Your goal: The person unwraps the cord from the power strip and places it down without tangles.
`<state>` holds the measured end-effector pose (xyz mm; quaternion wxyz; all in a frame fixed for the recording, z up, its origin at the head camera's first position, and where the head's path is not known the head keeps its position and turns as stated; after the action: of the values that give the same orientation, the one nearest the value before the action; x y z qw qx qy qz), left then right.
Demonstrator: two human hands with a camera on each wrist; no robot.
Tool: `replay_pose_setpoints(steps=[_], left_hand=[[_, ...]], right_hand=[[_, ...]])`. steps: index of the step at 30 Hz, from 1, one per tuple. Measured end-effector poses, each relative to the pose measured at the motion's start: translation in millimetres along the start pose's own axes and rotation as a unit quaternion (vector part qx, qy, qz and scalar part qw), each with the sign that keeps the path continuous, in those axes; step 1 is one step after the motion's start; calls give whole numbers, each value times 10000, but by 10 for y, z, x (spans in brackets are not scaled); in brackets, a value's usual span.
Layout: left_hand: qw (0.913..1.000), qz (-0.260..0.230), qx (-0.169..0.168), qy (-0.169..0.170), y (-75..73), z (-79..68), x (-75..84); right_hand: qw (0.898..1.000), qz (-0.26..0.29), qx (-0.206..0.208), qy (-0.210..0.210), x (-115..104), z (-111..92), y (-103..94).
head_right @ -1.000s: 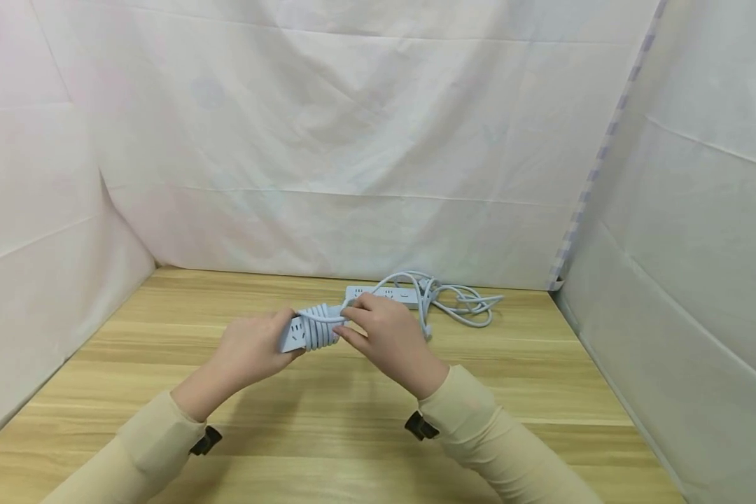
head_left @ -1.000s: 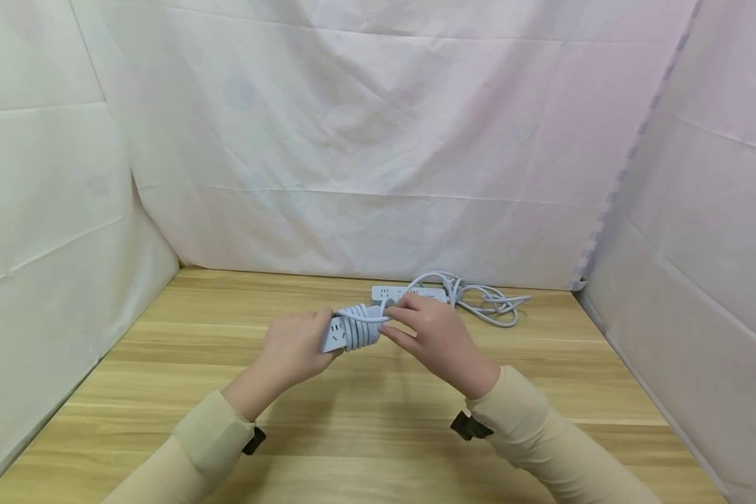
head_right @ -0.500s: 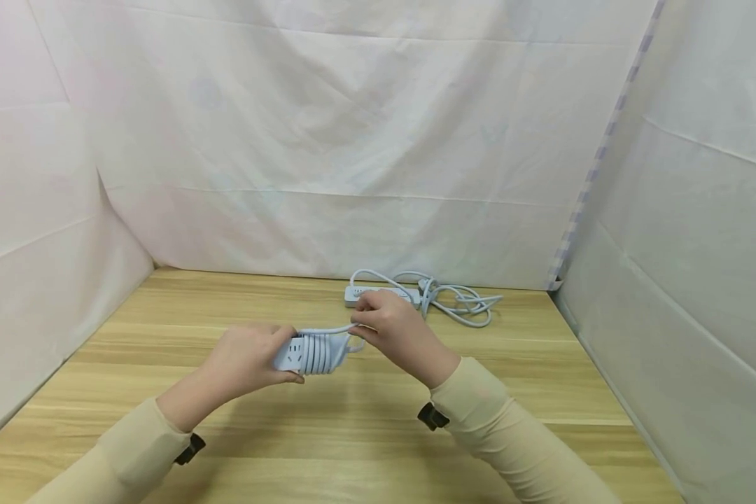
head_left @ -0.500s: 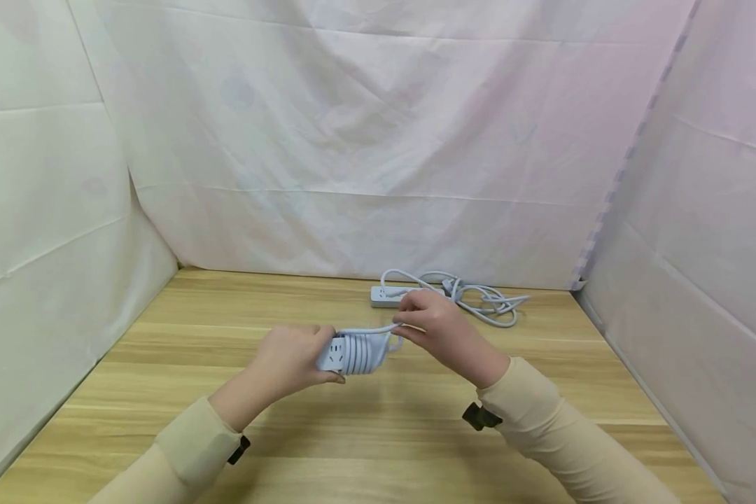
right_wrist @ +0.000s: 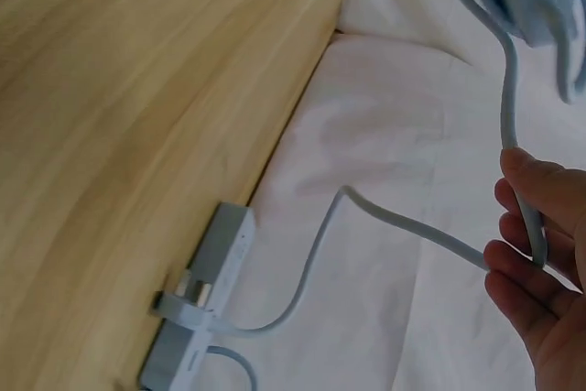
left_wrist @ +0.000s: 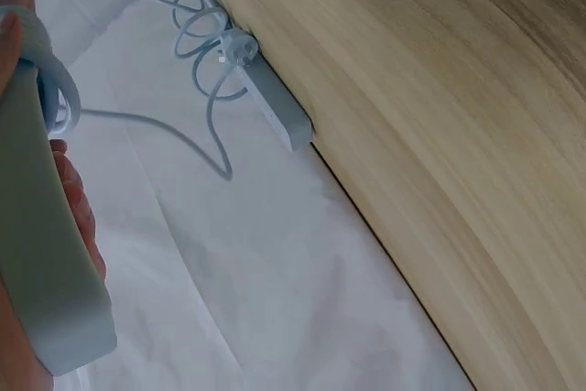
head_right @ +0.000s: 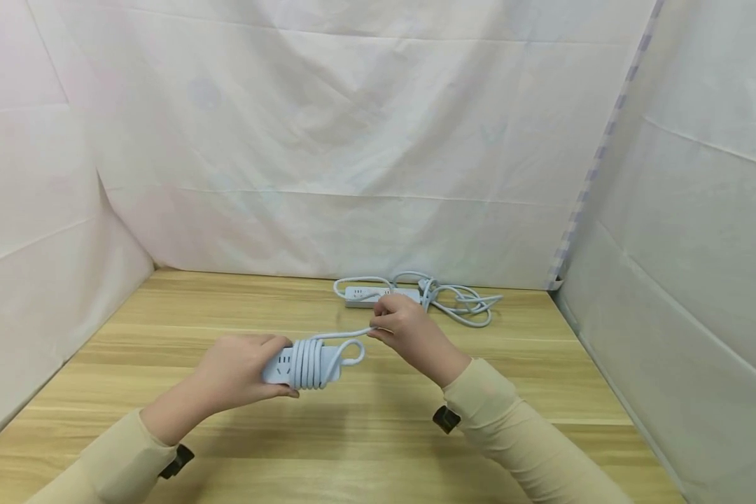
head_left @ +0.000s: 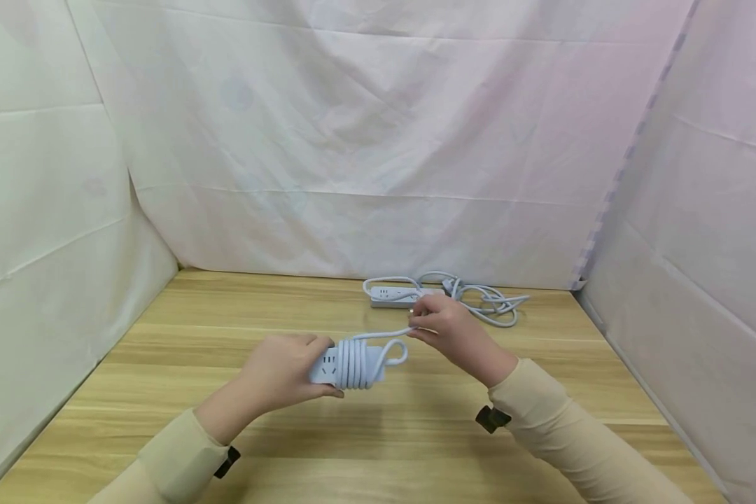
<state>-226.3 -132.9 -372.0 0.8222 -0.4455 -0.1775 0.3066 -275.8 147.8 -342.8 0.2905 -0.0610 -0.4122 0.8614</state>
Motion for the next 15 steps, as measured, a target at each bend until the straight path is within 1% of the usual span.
replay_pose_setpoints(steps=[3, 7, 11, 15], left_hand=[[9994, -189, 32, -301, -27, -18, -4], [9965, -369, 8, -748, -47, -40, -29], [9920, -505, 59, -1159, -60, -59, -71], [9860, -649, 178, -1528, -74, -77, -118]], right_hand=[[9999, -97, -19, -38, 13, -83, 36], [9997, -164, 19, -191, -10, -170, 46], [9996, -140, 25, -258, -65, -235, 18], [9995, -110, 30, -298, -147, -289, -50]])
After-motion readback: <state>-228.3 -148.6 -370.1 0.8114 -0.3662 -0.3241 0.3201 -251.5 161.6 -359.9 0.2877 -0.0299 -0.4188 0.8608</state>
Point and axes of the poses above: each hand's wrist, its own z-axis towards the middle knuckle, its own y-axis out of the palm, x = y × z, the point moved 2 cm from there along z, towards the middle knuckle, and after that the axes turned 11 degrees about -z, right-handed, at the moved point
